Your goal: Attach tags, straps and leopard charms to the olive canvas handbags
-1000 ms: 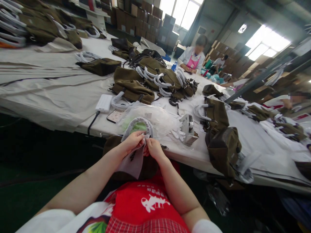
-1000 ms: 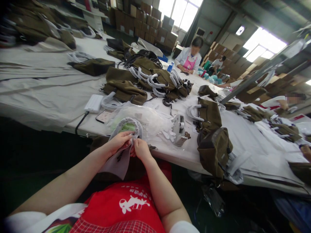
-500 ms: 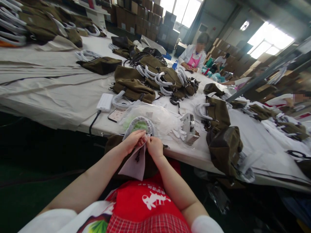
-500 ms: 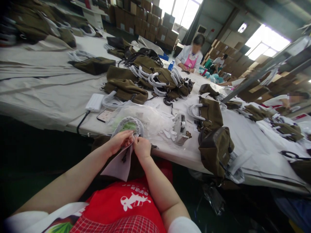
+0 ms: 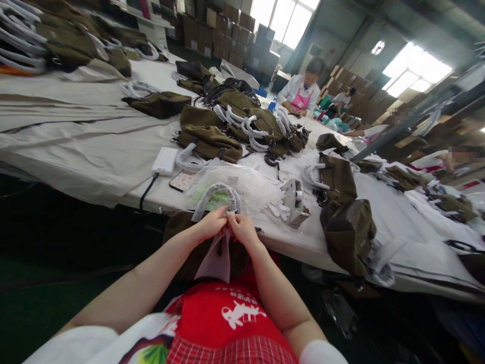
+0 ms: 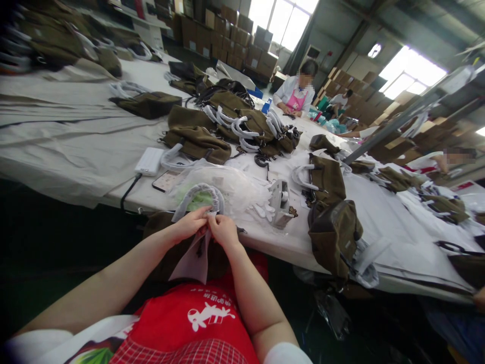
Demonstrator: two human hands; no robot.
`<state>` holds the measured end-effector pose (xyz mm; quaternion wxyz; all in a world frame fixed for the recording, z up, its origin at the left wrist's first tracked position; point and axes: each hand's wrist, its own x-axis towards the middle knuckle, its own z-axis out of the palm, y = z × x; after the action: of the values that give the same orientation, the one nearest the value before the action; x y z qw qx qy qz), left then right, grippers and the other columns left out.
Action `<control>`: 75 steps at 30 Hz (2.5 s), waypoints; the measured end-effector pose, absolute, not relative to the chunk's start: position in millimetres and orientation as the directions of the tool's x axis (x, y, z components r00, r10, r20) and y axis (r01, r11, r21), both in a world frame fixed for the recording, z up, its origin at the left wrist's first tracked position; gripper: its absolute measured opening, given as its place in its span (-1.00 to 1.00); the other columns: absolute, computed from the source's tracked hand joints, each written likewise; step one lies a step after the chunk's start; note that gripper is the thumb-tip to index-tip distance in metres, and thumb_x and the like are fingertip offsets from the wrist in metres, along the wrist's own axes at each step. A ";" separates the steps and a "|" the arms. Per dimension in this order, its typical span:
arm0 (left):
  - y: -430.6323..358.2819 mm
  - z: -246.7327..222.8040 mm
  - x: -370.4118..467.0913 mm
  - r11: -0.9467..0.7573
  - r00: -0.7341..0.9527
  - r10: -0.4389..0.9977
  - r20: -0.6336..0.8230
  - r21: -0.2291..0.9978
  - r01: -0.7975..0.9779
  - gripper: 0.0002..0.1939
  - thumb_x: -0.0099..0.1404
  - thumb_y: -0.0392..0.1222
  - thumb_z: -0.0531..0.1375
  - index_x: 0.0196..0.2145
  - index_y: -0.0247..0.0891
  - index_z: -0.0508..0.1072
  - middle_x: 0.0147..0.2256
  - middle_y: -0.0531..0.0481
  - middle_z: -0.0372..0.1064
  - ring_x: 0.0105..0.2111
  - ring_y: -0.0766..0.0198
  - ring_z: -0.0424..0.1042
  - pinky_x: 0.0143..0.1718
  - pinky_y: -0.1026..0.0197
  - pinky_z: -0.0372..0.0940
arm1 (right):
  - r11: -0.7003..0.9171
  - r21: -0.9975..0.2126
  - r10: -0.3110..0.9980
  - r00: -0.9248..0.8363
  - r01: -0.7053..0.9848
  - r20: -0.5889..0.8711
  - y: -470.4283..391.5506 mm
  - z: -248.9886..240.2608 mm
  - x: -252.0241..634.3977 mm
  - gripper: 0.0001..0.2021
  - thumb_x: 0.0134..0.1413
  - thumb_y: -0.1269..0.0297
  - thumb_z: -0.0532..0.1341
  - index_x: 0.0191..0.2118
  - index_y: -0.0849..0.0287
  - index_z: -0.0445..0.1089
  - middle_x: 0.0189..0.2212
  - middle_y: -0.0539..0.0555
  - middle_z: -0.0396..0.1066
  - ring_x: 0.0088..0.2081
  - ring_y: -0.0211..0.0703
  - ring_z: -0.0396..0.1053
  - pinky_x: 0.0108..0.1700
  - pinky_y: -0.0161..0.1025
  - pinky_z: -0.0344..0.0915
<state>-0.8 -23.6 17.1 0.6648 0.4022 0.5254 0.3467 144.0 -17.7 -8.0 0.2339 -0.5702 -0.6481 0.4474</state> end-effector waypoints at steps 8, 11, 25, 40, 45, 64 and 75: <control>-30.0 11.0 -12.0 0.334 -0.051 0.939 -0.339 0.939 -0.085 -0.46 0.06 -0.13 0.38 -0.02 -0.32 0.37 -0.40 0.03 0.39 -0.45 0.31 0.34 -0.47 0.36 0.18 | -0.224 -0.915 0.940 -0.173 0.337 -0.294 -19.2 -15.8 146.4 -0.50 0.31 -0.19 -0.08 -0.45 0.10 0.24 -0.69 -0.02 0.24 -0.69 -0.16 0.25 -0.64 -0.24 0.23; -39.7 8.6 -6.7 0.437 0.108 0.899 -0.425 0.886 -0.154 -0.43 -0.09 0.08 0.46 -0.23 -0.35 0.45 -0.39 -0.11 0.45 -0.41 0.15 0.42 -0.44 0.25 0.27 | -0.164 -0.917 0.949 -0.196 0.362 -0.248 -20.7 -13.5 148.0 -0.44 0.28 -0.26 -0.10 -0.49 0.10 0.23 -0.70 -0.01 0.23 -0.69 -0.19 0.23 -0.63 -0.26 0.21; -37.5 12.0 -9.9 0.553 0.294 0.827 -0.479 0.786 -0.274 -0.40 -0.20 -0.03 0.52 -0.24 -0.38 0.46 -0.43 -0.09 0.48 -0.46 0.29 0.40 -0.42 0.32 0.25 | -0.221 -0.934 0.938 -0.199 0.282 -0.283 -19.1 -4.7 152.1 -0.50 0.12 -0.18 0.16 -0.57 0.16 0.23 -0.76 -0.09 0.18 -0.77 -0.36 0.09 -0.71 -0.40 -0.02; -33.5 0.9 -5.6 0.571 0.164 0.820 -0.548 0.792 -0.213 -0.28 -0.28 0.10 0.52 -0.23 -0.38 0.46 -0.42 -0.19 0.52 -0.49 0.18 0.45 -0.49 0.27 0.32 | -0.059 -0.641 0.863 0.362 0.765 0.353 16.3 70.3 334.3 -0.58 0.06 -0.11 0.11 -0.36 0.20 0.43 -0.44 0.14 0.46 -0.44 -0.08 0.35 -0.33 -0.18 0.23; -34.2 5.1 -11.2 0.616 0.282 0.781 -0.557 0.761 -0.202 -0.29 -0.30 0.08 0.54 -0.24 -0.36 0.45 -0.41 -0.17 0.51 -0.47 0.20 0.46 -0.48 0.29 0.33 | 0.159 -0.739 0.978 -0.004 0.654 0.207 10.7 56.1 289.2 -0.70 0.11 0.05 0.17 -0.31 0.20 0.48 -0.43 0.09 0.47 -0.43 -0.14 0.33 -0.32 -0.24 0.24; -33.1 2.3 -9.1 0.562 0.302 0.805 -0.511 0.819 -0.112 -0.33 -0.25 -0.08 0.49 -0.16 -0.41 0.48 -0.39 -0.08 0.50 -0.45 0.20 0.43 -0.41 0.25 0.33 | 0.222 -0.793 0.905 -0.422 0.567 -0.048 24.6 5.2 167.3 -0.94 -0.07 0.46 0.29 -0.43 0.21 0.52 -0.52 -0.07 0.40 -0.44 -0.29 0.30 -0.38 -0.36 0.12; -28.7 2.2 0.1 0.577 0.185 0.813 -0.553 0.807 -0.124 -0.32 -0.29 -0.14 0.43 -0.14 -0.39 0.47 -0.46 -0.04 0.49 -0.51 0.20 0.40 -0.46 0.24 0.28 | -0.084 -0.879 0.970 -0.163 0.469 -0.180 17.2 -9.6 150.1 -0.86 0.03 0.27 0.24 -0.39 0.22 0.49 -0.58 -0.06 0.39 -0.52 -0.28 0.31 -0.47 -0.38 0.18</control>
<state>0.1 -28.7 2.2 0.7016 0.3164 0.5443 0.3338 150.1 17.2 -9.6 0.2789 -0.5836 -0.6166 0.4488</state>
